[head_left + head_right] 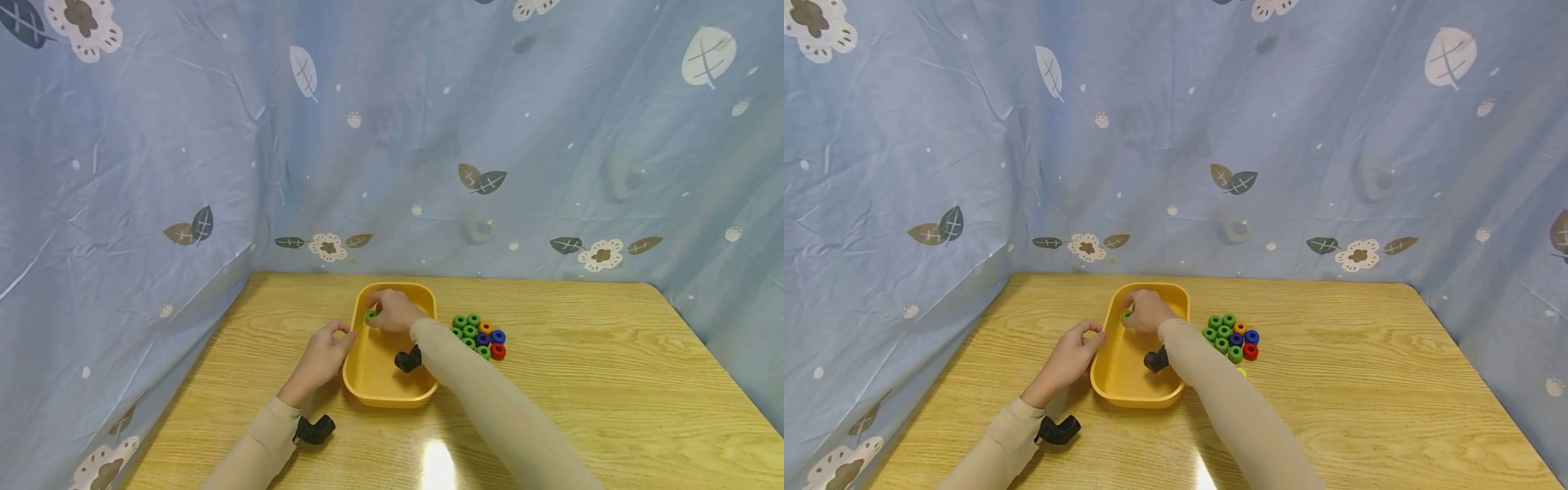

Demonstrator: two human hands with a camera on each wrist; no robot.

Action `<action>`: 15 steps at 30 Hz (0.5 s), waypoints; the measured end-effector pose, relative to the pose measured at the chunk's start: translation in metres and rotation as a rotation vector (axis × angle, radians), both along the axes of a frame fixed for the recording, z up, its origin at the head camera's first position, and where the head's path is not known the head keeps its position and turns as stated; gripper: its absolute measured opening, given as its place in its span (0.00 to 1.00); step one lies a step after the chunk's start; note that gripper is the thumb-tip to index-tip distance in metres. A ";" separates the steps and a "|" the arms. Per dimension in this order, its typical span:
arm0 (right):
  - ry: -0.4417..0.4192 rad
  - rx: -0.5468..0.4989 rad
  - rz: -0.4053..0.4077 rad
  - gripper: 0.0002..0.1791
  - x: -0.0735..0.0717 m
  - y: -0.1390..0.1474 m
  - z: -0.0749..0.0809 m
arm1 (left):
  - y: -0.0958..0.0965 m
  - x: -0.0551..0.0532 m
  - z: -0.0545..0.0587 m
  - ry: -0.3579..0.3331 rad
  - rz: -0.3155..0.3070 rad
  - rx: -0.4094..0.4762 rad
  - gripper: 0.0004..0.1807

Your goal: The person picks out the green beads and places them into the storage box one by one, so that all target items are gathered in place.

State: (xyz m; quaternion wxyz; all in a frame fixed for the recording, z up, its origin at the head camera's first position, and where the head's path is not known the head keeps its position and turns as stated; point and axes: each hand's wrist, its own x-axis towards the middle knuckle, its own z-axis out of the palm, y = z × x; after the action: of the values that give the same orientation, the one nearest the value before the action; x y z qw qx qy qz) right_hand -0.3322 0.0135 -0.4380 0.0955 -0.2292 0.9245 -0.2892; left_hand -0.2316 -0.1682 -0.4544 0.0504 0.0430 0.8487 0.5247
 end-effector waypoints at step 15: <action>0.043 -0.083 0.013 0.20 0.022 0.014 0.021 | 0.001 0.000 0.000 0.005 -0.007 0.000 0.14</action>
State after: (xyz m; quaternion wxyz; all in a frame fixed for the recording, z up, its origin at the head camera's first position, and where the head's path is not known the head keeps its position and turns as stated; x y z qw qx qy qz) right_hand -0.3105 0.0278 -0.4167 0.0677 -0.2451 0.9120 -0.3219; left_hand -0.2314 -0.1677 -0.4540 0.0500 0.0474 0.8487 0.5244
